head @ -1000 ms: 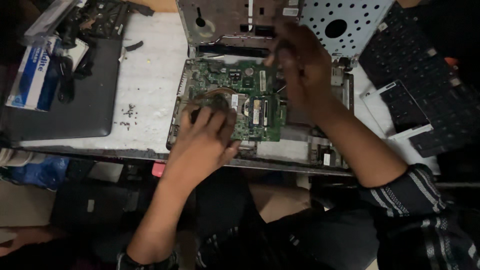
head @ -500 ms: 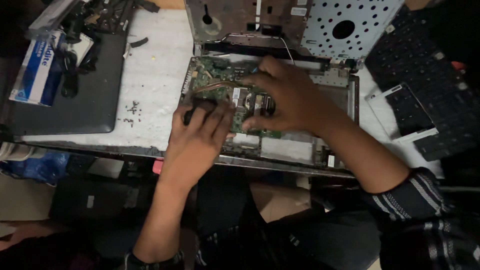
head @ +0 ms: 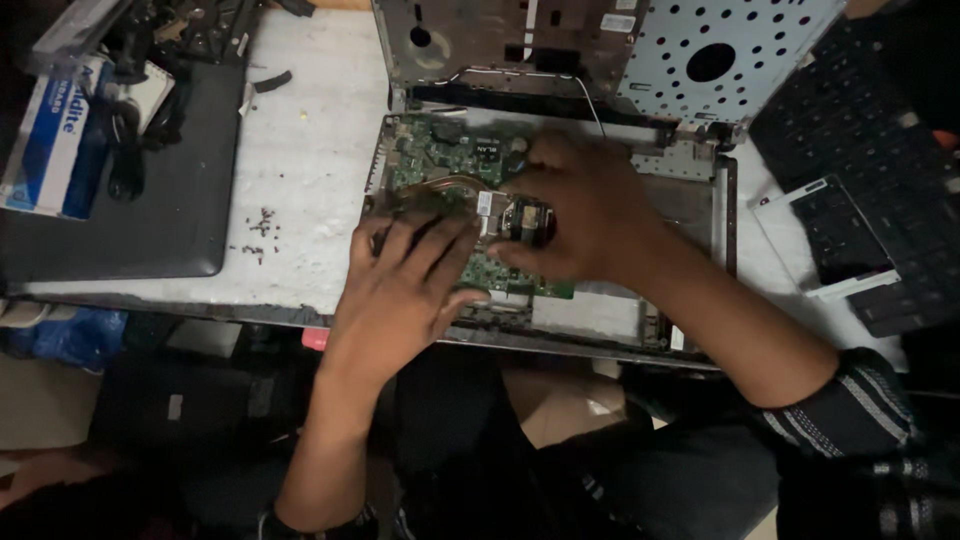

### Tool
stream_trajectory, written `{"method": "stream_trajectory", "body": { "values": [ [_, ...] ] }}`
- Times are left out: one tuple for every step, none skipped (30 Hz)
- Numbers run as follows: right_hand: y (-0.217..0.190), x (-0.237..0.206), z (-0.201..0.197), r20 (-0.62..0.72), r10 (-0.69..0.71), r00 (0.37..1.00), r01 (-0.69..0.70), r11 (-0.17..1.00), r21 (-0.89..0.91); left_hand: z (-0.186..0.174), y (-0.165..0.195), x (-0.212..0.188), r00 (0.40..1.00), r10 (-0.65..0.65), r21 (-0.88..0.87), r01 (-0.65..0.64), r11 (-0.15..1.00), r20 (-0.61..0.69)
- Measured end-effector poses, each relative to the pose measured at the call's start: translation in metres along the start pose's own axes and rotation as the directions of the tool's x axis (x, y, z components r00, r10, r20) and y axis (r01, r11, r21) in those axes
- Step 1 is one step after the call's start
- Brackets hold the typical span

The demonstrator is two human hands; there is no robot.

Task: The person installs a small white component onto a laptop motherboard, then attaches a copper heat pipe and fan assembly. They use a screwdriver to secure the assembly with screws while working on a cluttered workbench.

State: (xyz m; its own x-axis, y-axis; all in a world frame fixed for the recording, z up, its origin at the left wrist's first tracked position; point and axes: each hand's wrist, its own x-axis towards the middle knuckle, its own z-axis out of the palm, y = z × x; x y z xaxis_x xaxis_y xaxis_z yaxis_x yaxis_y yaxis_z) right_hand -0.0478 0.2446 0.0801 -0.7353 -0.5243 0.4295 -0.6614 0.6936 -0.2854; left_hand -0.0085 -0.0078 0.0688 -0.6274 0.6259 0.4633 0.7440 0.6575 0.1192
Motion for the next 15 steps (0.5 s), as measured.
{"method": "stream_trajectory", "body": {
  "values": [
    [0.0, 0.0, -0.001, 0.012, 0.008, 1.0, -0.008, 1.0, -0.007, -0.001, -0.001, 0.002, 1.0, 0.0, -0.012, 0.0, 1.0, 0.002],
    [0.0, 0.001, -0.002, 0.025, 0.016, 1.0, -0.015, 1.0, -0.011, -0.002, -0.001, 0.003, 1.0, -0.001, -0.023, 0.002, 1.0, 0.005],
    [-0.001, 0.001, -0.003, 0.039, 0.023, 0.999, -0.022, 1.0, -0.016, -0.002, -0.001, 0.004, 1.0, -0.004, -0.035, 0.004, 0.999, 0.008],
    [-0.001, 0.001, -0.005, 0.058, 0.023, 0.998, -0.02, 0.998, -0.059, -0.002, -0.001, 0.005, 1.0, -0.007, -0.016, 0.008, 1.0, 0.027],
    [0.0, 0.002, -0.006, 0.079, 0.024, 0.997, -0.016, 0.995, -0.101, -0.002, 0.0, 0.007, 0.999, -0.013, 0.002, 0.013, 1.0, 0.045],
    [0.001, 0.002, -0.008, 0.098, 0.025, 0.995, -0.011, 0.99, -0.141, -0.002, 0.0, 0.007, 0.998, -0.018, 0.022, 0.016, 1.0, 0.065],
    [0.004, 0.003, -0.01, 0.085, 0.072, 0.994, -0.066, 0.995, -0.078, -0.002, 0.001, 0.007, 0.998, -0.02, 0.025, 0.019, 1.0, 0.052],
    [0.008, 0.004, -0.013, 0.075, 0.12, 0.99, -0.119, 0.993, -0.015, -0.003, 0.001, 0.006, 0.999, -0.022, 0.027, 0.021, 0.999, 0.038],
    [0.012, 0.003, -0.016, 0.07, 0.168, 0.983, -0.172, 0.984, 0.05, -0.003, 0.003, 0.006, 0.999, -0.025, 0.028, 0.024, 0.999, 0.025],
    [0.014, 0.003, -0.015, -0.002, 0.362, 0.932, -0.324, 0.836, 0.443, -0.003, 0.004, 0.006, 0.997, -0.05, 0.04, 0.048, 0.998, 0.057],
    [0.017, 0.003, -0.015, 0.01, 0.55, 0.835, -0.359, 0.531, 0.767, -0.003, 0.005, 0.006, 0.993, -0.076, 0.053, 0.072, 0.996, 0.088],
    [0.02, 0.002, -0.014, 0.105, 0.692, 0.714, -0.271, 0.135, 0.953, -0.003, 0.006, 0.006, 0.987, -0.106, 0.067, 0.098, 0.993, 0.118],
    [0.022, -0.001, -0.015, -0.18, 0.561, 0.808, -0.187, 0.534, 0.825, -0.004, 0.007, 0.007, 0.985, -0.106, 0.061, 0.099, 0.993, 0.133],
    [0.025, -0.005, -0.017, -0.387, 0.313, 0.868, -0.054, 0.833, 0.551, -0.005, 0.008, 0.008, 0.983, -0.107, 0.057, 0.099, 0.993, 0.148],
    [0.027, -0.009, -0.018, -0.476, -0.003, 0.88, 0.103, 0.977, 0.186, -0.006, 0.008, 0.008, 0.981, -0.108, 0.052, 0.1, 0.994, 0.164]
  ]
}}
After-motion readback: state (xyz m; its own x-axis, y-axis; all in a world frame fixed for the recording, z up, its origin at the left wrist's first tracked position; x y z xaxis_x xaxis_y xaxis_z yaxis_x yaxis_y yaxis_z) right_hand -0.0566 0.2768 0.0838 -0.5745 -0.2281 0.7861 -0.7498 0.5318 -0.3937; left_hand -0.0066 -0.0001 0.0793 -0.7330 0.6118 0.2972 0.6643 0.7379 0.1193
